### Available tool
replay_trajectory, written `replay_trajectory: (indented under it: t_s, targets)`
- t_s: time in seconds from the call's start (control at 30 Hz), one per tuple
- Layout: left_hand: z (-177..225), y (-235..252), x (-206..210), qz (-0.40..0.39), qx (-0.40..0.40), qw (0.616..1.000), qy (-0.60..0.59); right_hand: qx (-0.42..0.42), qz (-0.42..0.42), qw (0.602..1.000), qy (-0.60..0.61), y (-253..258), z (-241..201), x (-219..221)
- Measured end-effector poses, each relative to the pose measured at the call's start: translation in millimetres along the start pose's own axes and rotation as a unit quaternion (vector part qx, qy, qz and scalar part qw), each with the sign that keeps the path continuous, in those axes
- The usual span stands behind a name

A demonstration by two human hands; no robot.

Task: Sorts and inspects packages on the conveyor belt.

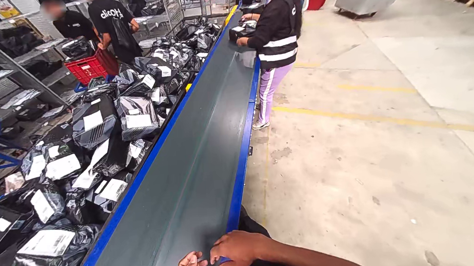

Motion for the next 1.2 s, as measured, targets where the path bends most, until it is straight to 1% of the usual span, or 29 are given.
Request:
replay_trajectory:
  t_s: [0.3,0.5,0.73,1.07,1.2]
  targets:
    - [0.7,2.0,1.6,0.001,-0.002,1.000,0.007,0.005,0.003,1.000,0.001,0.2,1.8,0.2]
    - [5.1,-2.8,4.5,0.028,0.005,1.000,-0.009,0.011,-0.019,1.000,0.010,0.4,4.9,2.6]
    - [3.9,-5.0,2.9,0.029,0.014,0.999,-0.012,0.005,-0.018,1.000,0.009,0.1,5.7,5.2]
    - [0.6,-1.8,0.6,0.000,0.004,1.000,0.013,0.000,0.005,1.000,-0.005,-1.0,-2.2,-2.2]
    - [1.0,-1.4,3.3,-0.011,0.006,1.000,0.007,0.010,-0.003,1.000,0.000,-2.5,-0.8,-0.2]
Point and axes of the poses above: each hand's wrist, its own y-axis towards the middle knuckle, its own x-axis out of the palm, z = x × y, the point moved 6 cm from there along y, towards the middle knuckle, and after that the axes turned 14 degrees about -y, right-handed, at the moved point
